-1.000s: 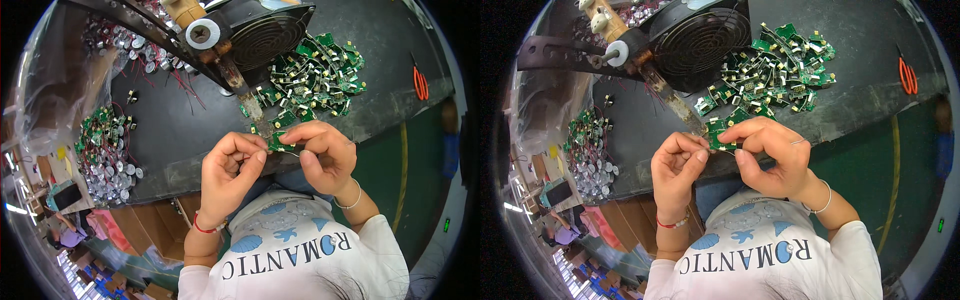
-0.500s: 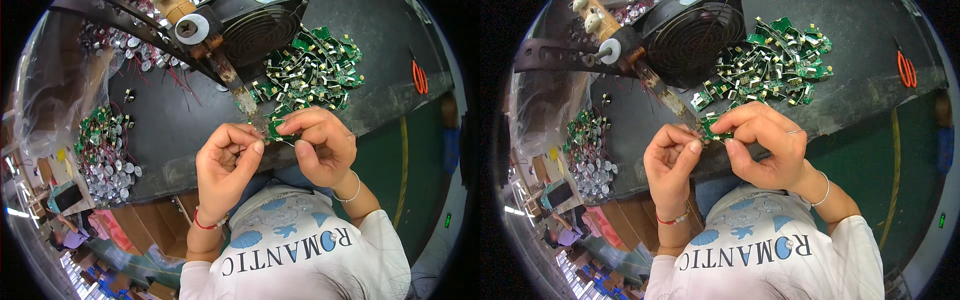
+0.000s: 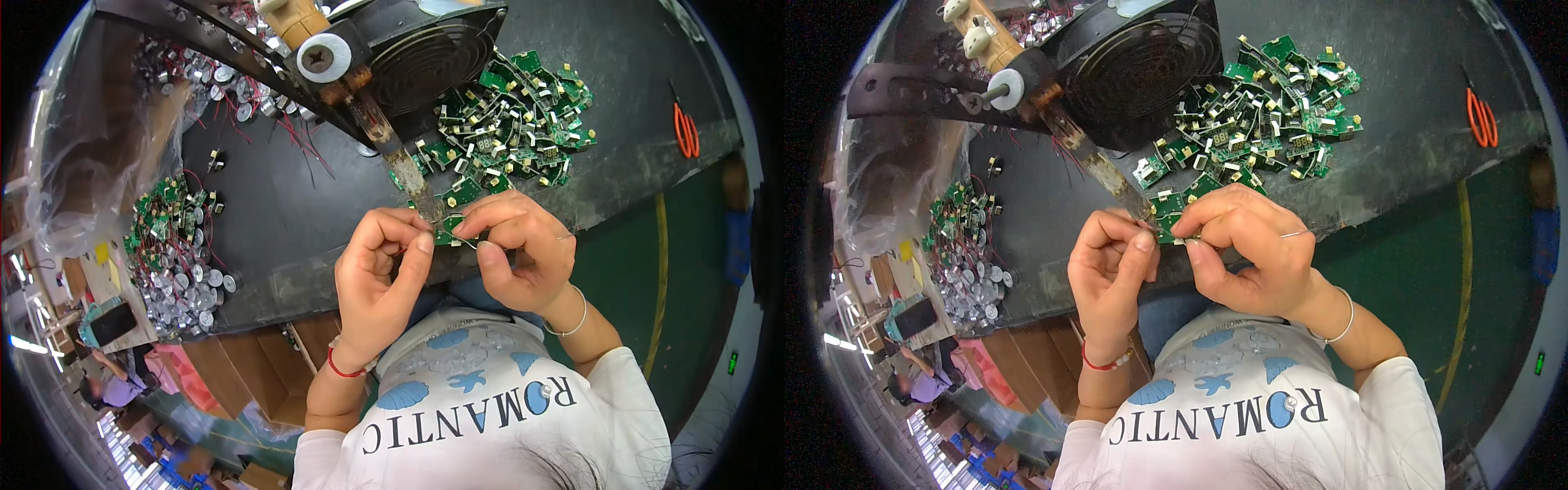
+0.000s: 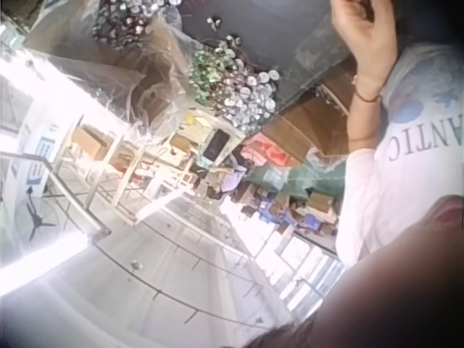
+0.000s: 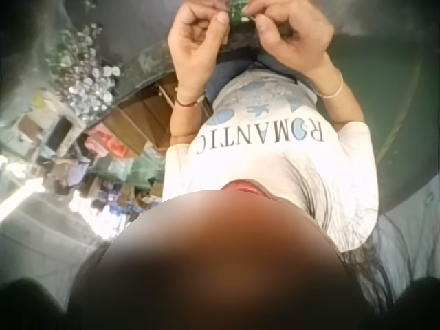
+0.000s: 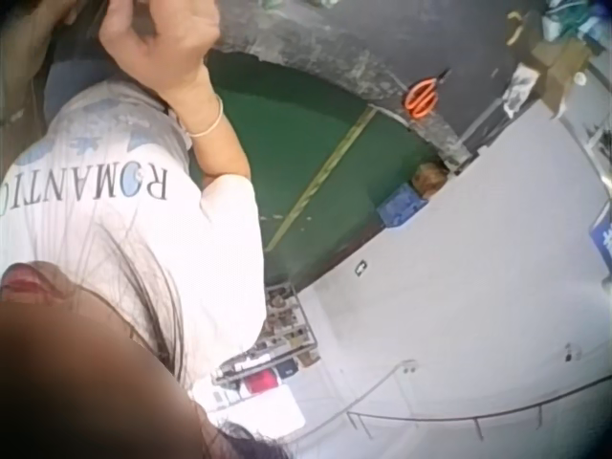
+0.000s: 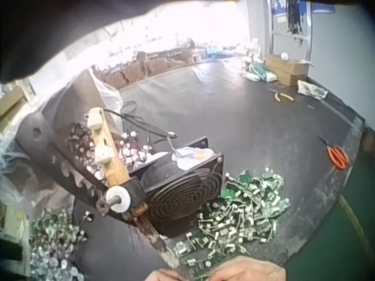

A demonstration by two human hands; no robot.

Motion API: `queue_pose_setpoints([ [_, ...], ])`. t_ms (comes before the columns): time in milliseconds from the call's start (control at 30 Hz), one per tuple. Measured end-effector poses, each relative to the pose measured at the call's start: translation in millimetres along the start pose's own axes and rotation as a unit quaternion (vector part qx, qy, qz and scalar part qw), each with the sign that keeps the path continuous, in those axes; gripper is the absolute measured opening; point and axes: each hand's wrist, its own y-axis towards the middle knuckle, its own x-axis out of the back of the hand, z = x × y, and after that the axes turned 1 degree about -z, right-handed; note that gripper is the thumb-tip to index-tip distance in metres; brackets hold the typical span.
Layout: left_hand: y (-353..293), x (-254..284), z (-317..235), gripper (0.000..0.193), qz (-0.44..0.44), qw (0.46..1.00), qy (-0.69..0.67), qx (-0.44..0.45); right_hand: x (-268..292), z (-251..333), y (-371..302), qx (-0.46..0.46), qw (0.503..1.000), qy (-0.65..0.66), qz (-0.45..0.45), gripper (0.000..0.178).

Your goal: The person assembles small motors, wires, and connectors onto printed circuit boards by hand.

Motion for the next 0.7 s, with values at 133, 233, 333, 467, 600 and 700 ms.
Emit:
queue_pose_setpoints([
  [133, 0.6, -4.6, -3.5, 0.005, -0.016, 0.999, 0.049, -0.006, 0.0, 2.1, 2.1, 0.007, 1.0, -0.01, -0.004, 0.013],
  [233, -0.4, -8.0, -7.3, 0.005, -0.023, 0.998, 0.047, -0.02, -0.4, 5.3, 3.1, 0.009, 1.0, -0.022, -0.004, 0.014],
  [333, -3.3, -9.1, -4.7, 0.006, -0.024, 0.998, 0.062, -0.023, -0.7, 5.1, 3.7, 0.027, 0.999, -0.027, -0.001, 0.014],
  [467, -5.1, -7.9, 5.9, 0.006, -0.046, 0.995, 0.076, -0.038, -0.7, 6.2, -0.9, 0.018, 0.999, -0.034, 0.013, 0.014],
  [600, -3.8, -8.2, 3.1, 0.007, -0.069, 0.992, 0.084, -0.064, -3.1, 10.1, 1.4, 0.006, 0.999, -0.03, 0.022, 0.013],
  [700, -13.8, 0.1, -9.5, 0.01, -0.082, 0.978, 0.185, -0.055, 0.4, 10.9, -1.3, 0.014, 0.999, -0.008, 0.037, 0.005],
])
